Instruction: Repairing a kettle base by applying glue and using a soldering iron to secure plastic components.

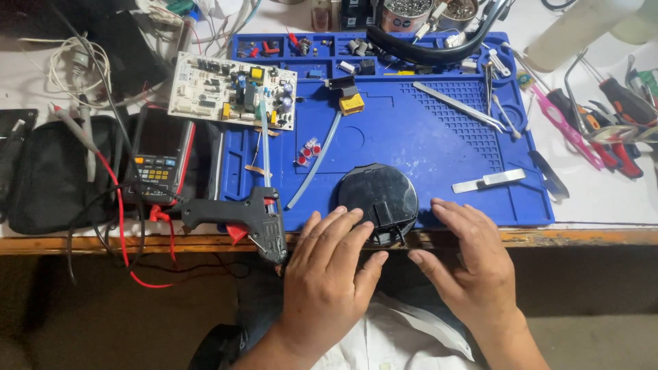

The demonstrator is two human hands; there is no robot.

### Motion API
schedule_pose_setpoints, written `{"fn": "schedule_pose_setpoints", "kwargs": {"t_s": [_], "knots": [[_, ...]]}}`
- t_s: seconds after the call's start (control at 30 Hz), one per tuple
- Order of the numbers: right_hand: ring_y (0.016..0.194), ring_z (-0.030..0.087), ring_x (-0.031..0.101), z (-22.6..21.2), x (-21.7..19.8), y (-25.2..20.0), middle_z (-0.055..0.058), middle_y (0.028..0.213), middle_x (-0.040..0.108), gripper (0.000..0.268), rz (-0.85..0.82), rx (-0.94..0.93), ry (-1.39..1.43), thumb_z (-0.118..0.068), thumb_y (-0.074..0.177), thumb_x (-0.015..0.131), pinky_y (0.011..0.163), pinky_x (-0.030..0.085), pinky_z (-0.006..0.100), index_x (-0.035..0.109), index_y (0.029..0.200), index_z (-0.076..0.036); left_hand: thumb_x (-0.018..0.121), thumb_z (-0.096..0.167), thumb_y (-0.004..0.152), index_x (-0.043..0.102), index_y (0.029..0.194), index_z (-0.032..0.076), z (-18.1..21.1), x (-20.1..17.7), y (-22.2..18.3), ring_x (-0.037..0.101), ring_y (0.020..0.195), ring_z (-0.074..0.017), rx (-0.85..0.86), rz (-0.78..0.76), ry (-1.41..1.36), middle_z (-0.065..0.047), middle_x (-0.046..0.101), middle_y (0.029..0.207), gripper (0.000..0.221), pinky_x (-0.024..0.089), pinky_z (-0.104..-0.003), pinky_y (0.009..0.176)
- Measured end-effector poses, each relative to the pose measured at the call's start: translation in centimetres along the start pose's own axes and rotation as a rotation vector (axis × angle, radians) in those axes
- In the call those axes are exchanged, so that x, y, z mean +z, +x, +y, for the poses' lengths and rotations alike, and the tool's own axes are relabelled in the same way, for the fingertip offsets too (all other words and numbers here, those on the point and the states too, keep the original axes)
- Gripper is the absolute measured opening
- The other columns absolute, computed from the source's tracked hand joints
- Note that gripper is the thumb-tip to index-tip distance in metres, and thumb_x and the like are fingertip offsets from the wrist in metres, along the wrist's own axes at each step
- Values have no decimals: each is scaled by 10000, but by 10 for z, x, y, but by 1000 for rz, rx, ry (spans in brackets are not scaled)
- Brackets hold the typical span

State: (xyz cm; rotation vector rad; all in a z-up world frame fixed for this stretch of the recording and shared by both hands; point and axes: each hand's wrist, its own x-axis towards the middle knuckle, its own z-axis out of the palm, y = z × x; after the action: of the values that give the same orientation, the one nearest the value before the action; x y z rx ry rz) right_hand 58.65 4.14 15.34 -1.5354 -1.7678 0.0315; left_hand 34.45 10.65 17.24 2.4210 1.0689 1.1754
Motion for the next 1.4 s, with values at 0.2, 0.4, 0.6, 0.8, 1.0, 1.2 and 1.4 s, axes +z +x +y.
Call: {"fn": "schedule_pose_setpoints", "kwargs": {"t_s": [0.2,0.4,0.6,0.8,1.0,1.2,1.4], "knots": [[1460,364,747,0,4,0,174,1586,766,733,-24,-2,-59,-338,1000,939,1371,509,614,657,1594,-15,868,228,1103,811,1344,46,-6,8,-2,757,1420,-380,-20,6,11,-157,799,1480,307,539,-595,1294],[1440,368,752,-1,6,1,172,1559,782,689,-24,14,-95,-336,1023,918,1359,512,604,676,1581,-14,879,206,1094,836,1309,51,-8,9,-2,749,1417,-385,-26,-8,5,-162,795,1471,269,541,-599,1287],[1427,384,754,-4,6,3,177,1548,786,666,-18,5,-117,-321,1033,923,1343,520,597,686,1569,-4,880,202,1098,847,1304,48,-9,7,0,751,1407,-393,-8,-18,0,-173,794,1459,259,545,-600,1281],[1442,384,750,-6,6,4,177,1560,783,670,-32,31,-111,-334,1036,912,1339,517,598,688,1577,-9,884,188,1098,850,1291,53,-11,6,1,757,1400,-401,0,-9,-18,-175,794,1463,238,553,-609,1274],[1462,364,753,-7,3,3,173,1573,780,661,-45,43,-80,-361,1052,860,1372,505,616,688,1585,-10,915,204,1079,846,1280,59,-10,7,2,766,1398,-399,6,8,-6,-167,800,1450,257,572,-601,1258],[1415,385,744,-15,5,10,187,1531,784,629,-23,67,-84,-317,1064,866,1329,515,581,699,1567,21,904,193,1086,862,1274,71,-10,8,2,760,1415,-409,-1,7,-10,-164,797,1465,228,563,-607,1259],[1411,394,753,-14,5,9,199,1521,788,624,-20,56,-96,-328,1084,845,1322,531,595,701,1569,38,905,178,1079,854,1252,70,-10,6,5,769,1393,-407,2,10,-30,-165,801,1444,209,581,-599,1239]]}}
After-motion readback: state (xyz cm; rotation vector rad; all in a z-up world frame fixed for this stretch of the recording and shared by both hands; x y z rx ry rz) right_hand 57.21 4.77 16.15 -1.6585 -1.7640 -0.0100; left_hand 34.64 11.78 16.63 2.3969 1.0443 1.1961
